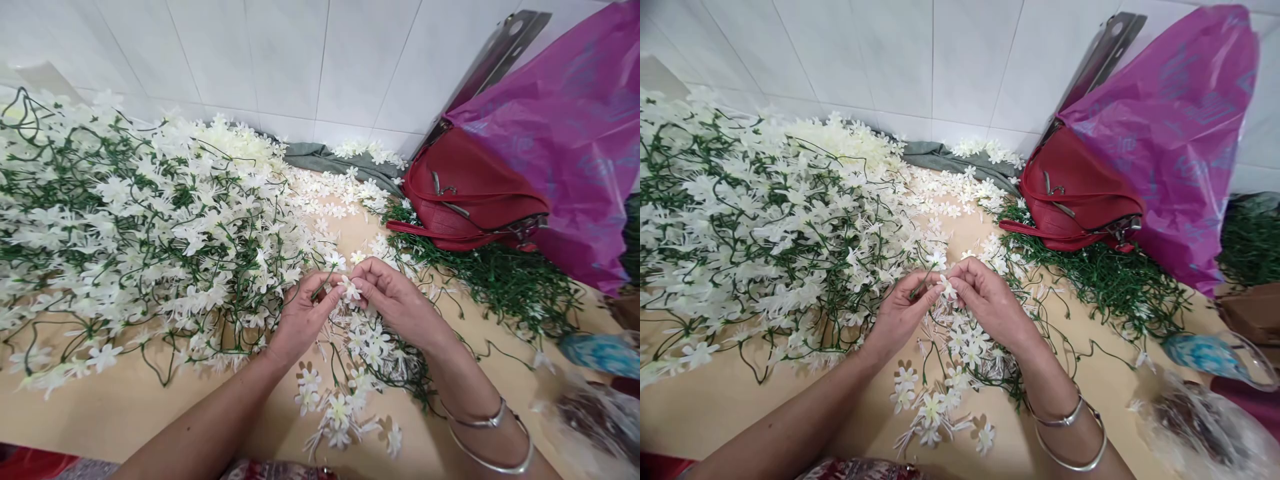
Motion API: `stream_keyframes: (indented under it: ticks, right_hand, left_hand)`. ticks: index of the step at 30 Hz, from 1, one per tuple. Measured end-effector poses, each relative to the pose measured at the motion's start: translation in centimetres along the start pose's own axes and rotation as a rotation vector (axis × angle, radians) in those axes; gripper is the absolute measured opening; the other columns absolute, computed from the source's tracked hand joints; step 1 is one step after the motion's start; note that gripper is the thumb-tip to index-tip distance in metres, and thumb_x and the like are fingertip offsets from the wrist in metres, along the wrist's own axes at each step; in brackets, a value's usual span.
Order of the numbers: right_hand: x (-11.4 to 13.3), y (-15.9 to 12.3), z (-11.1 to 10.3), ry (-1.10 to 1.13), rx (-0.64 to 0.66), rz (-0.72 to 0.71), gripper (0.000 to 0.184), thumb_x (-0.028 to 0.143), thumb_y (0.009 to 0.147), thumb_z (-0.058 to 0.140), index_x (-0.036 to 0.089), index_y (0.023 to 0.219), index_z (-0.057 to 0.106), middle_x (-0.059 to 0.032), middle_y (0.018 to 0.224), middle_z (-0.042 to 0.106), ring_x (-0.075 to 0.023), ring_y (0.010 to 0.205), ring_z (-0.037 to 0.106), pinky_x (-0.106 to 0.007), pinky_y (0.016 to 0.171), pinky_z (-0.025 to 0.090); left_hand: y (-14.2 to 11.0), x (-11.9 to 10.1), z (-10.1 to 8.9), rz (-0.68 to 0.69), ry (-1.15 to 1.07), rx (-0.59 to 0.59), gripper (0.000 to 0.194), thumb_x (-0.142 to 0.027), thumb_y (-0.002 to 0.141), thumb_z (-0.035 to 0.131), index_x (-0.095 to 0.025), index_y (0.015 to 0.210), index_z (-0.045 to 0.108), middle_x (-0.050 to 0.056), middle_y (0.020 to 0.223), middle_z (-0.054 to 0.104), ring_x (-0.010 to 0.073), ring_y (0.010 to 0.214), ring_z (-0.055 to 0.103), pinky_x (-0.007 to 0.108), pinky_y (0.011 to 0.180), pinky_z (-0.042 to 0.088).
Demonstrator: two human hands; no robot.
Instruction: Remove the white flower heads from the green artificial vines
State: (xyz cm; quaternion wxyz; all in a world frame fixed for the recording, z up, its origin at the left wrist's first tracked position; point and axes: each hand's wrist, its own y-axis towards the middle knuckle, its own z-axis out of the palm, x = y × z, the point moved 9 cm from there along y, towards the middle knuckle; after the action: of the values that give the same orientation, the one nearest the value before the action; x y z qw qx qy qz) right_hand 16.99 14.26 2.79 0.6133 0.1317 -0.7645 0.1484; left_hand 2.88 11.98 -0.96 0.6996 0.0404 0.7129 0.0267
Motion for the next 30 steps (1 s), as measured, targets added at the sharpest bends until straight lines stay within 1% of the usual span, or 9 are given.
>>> stream_keyframes:
  ticks: [8, 13, 17, 19, 20, 23, 26, 27, 30]
  right_hand:
    - [-0.7, -0.3, -0.4, 0.03, -0.018, 0.045, 0.024, 0.044, 0.093, 0.066, 0.021, 0.095, 0.061, 0.0029, 0.067, 0.064, -0.0133, 0.059, 0.054, -0.027, 0.06, 0.041]
    - [-0.7, -0.2, -1.0, -0.025, -0.076, 0.066, 0.022, 0.042, 0.09, 0.067, 0.021, 0.094, 0.062, 0.0025, 0.065, 0.065, -0.0139, 0.057, 0.055, -0.027, 0.058, 0.042]
    - [0.0, -0.5, -0.3, -0.103, -0.064, 0.038, 0.013, 0.036, 0.094, 0.06, 0.023, 0.096, 0.06, 0.0036, 0.067, 0.064, -0.0138, 0.059, 0.055, -0.026, 0.058, 0.041]
    - [0.5, -0.6, 0.1, -0.165, -0.045, 0.011, 0.011, 0.035, 0.098, 0.056, 0.024, 0.097, 0.058, 0.0038, 0.069, 0.065, -0.0142, 0.06, 0.055, -0.027, 0.059, 0.042]
    - [0.7, -0.6, -0.1, -0.206, -0.044, 0.001, 0.012, 0.036, 0.1, 0.054, 0.025, 0.096, 0.058, 0.0035, 0.07, 0.066, -0.0147, 0.061, 0.056, -0.027, 0.06, 0.043]
    - [0.9, 0.3, -2.7, -0.395, -0.174, -0.024, 0.015, 0.037, 0.101, 0.052, 0.025, 0.093, 0.058, 0.0005, 0.078, 0.071, -0.0168, 0.065, 0.06, -0.029, 0.064, 0.044]
    - [1.2, 1.7, -7.1, -0.775, -0.493, -0.034, 0.009, 0.027, 0.094, 0.056, 0.022, 0.09, 0.062, -0.0054, 0.084, 0.072, -0.0209, 0.072, 0.063, -0.033, 0.069, 0.045]
    - [1.1, 2.5, -7.7, -0.918, -0.526, -0.025, 0.01, 0.025, 0.093, 0.057, 0.02, 0.09, 0.065, -0.0081, 0.087, 0.072, -0.0231, 0.076, 0.063, -0.035, 0.072, 0.046]
    - [0.2, 5.1, -8.0, -1.018, -0.533, -0.022, 0.014, 0.026, 0.089, 0.062, 0.018, 0.079, 0.068, -0.0169, 0.092, 0.071, -0.032, 0.093, 0.062, -0.046, 0.088, 0.045]
  left_hand:
    - [-0.1, -1.1, 0.0, 0.03, 0.035, 0.006, 0.014, -0.033, 0.098, 0.062, -0.021, 0.092, 0.066, 0.0, 0.085, 0.062, 0.0142, 0.073, 0.053, 0.026, 0.072, 0.044]
    - [-0.2, -0.4, 0.1, -0.066, -0.043, 0.021, 0.021, -0.043, 0.101, 0.058, -0.023, 0.097, 0.063, -0.004, 0.066, 0.051, 0.0123, 0.056, 0.044, 0.024, 0.058, 0.04]
    - [-0.1, -0.6, 0.2, -0.044, -0.02, 0.028, 0.022, -0.041, 0.098, 0.064, -0.022, 0.108, 0.068, 0.002, 0.088, 0.067, 0.0138, 0.068, 0.054, 0.025, 0.067, 0.046]
    - [0.0, -1.0, 0.5, -0.009, -0.017, 0.054, 0.019, -0.038, 0.098, 0.065, -0.021, 0.102, 0.07, 0.003, 0.094, 0.07, 0.0161, 0.079, 0.059, 0.026, 0.076, 0.047]
    - [0.0, -1.1, 0.5, -0.003, -0.021, 0.057, 0.018, -0.037, 0.098, 0.064, -0.02, 0.096, 0.069, 0.003, 0.089, 0.068, 0.0162, 0.079, 0.059, 0.026, 0.077, 0.047]
    - [-0.1, -0.5, 0.5, -0.054, -0.044, 0.034, 0.019, -0.038, 0.098, 0.063, -0.02, 0.09, 0.065, -0.003, 0.069, 0.053, 0.0124, 0.062, 0.046, 0.023, 0.061, 0.038]
    - [-0.3, 0.1, 0.3, -0.099, -0.067, -0.006, 0.017, -0.037, 0.096, 0.066, -0.021, 0.091, 0.062, -0.006, 0.066, 0.045, 0.0107, 0.057, 0.036, 0.023, 0.055, 0.031]
    - [-0.3, 0.1, 0.3, -0.097, -0.068, -0.015, 0.017, -0.036, 0.095, 0.067, -0.02, 0.088, 0.061, -0.005, 0.067, 0.046, 0.0105, 0.058, 0.037, 0.023, 0.055, 0.032]
    - [-0.2, -0.1, 0.2, -0.084, -0.056, -0.033, 0.024, -0.036, 0.092, 0.069, -0.02, 0.079, 0.057, -0.005, 0.066, 0.047, 0.0101, 0.058, 0.04, 0.022, 0.057, 0.034]
